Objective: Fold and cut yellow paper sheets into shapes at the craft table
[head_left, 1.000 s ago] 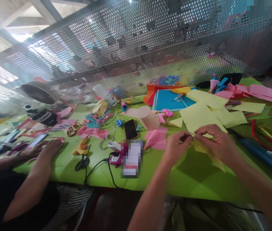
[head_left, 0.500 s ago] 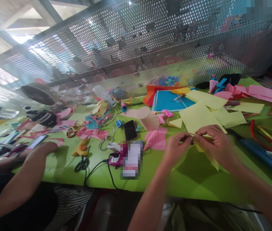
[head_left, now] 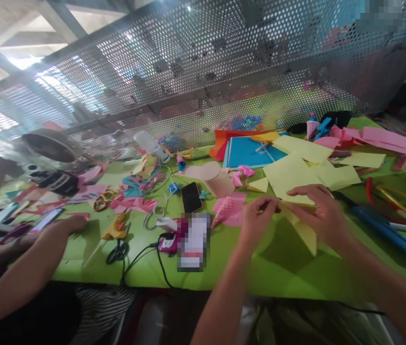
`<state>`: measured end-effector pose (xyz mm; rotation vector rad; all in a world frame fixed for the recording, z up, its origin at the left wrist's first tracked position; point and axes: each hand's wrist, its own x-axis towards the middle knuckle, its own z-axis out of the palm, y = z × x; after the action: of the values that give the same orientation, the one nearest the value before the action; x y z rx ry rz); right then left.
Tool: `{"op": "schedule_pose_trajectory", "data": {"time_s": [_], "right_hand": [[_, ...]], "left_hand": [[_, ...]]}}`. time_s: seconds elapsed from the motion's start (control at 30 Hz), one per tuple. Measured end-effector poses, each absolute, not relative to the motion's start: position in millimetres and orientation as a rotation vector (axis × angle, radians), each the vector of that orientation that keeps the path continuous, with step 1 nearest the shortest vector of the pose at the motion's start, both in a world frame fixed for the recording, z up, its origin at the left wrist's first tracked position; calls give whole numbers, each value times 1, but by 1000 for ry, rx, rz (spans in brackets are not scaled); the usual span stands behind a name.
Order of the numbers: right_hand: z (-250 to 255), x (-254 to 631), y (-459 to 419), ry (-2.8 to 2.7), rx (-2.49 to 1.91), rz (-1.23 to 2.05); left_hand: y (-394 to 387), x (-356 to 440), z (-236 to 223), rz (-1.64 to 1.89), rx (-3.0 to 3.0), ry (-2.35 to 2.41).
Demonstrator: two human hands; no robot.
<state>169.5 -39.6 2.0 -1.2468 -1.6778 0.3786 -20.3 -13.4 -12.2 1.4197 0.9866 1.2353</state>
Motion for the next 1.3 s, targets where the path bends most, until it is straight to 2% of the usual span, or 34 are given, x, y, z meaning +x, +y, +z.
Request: {"op": "schedule_pose_trajectory", "data": {"time_s": [0.2,0.3,0.77,1.3], "right_hand": [[1,192,-33,-1437,-1319,782],[-2,192,-30,-1455,-1333,872],[3,185,-32,-1459,-1332,633],[-2,186,-33,-1487,-1325,591]], "left_hand": [[-11,-27,-9,1423,1371,1022],[-13,-28,-8,1435,1401,1026],[-15,-26,-5,1440,1436,1055],[-14,-24,-4,1413,1352,991]]}}
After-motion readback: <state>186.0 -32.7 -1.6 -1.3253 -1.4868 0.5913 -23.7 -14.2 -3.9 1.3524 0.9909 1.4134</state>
